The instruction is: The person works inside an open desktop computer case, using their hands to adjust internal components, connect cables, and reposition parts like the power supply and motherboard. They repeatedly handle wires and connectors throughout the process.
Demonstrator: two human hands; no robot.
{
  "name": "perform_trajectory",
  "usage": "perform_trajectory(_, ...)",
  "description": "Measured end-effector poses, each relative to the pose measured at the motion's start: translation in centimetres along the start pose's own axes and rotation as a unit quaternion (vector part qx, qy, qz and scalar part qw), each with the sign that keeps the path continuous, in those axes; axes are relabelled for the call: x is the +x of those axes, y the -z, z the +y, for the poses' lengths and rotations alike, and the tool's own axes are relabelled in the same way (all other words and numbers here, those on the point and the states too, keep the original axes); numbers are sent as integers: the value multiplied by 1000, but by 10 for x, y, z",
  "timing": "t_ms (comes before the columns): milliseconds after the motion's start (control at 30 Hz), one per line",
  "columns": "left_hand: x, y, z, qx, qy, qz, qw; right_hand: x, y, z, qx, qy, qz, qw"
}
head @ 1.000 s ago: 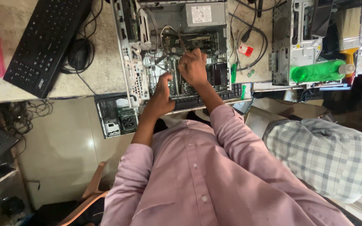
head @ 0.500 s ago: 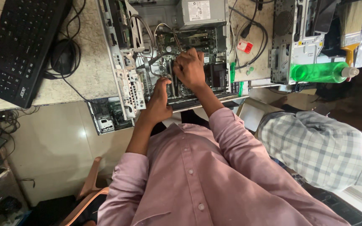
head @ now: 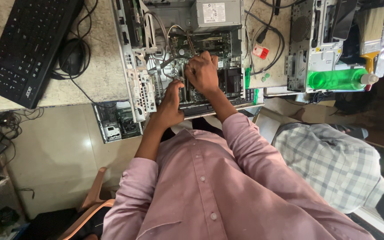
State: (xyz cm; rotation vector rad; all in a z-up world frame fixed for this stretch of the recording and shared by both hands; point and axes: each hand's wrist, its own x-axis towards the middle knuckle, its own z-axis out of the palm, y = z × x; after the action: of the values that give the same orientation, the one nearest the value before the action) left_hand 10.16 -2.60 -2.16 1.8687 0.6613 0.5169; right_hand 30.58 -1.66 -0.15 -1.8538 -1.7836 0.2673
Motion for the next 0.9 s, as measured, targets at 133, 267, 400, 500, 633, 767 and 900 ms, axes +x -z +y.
perform_trajectory(133,0,0,1,-1,6,-2,1000,0,-2,0,-2,16,15,1000)
perform_trajectory(267,0,0,3,-10,0,2,1000,-1,-3,0,-10,17,18,1000)
perform_trajectory(400,1,2,5,9,23,-10,1000,-1,-4,1,-3,13,17,1000)
perform_trajectory(500,2,3,8,3,38,-18,999,-2,-4,3,0,10,9,1000)
perform_trajectory(633,2,6,12,-2,56,-29,998,-3,-5,4,6,-5,3,1000)
perform_trajectory(767,0,7,14,6,34,-16,999,-2,-7,5,-1,1,11,1000)
perform_trajectory(900,1,6,14,2,60,-25,998,-4,-8,7,2,-4,12,1000)
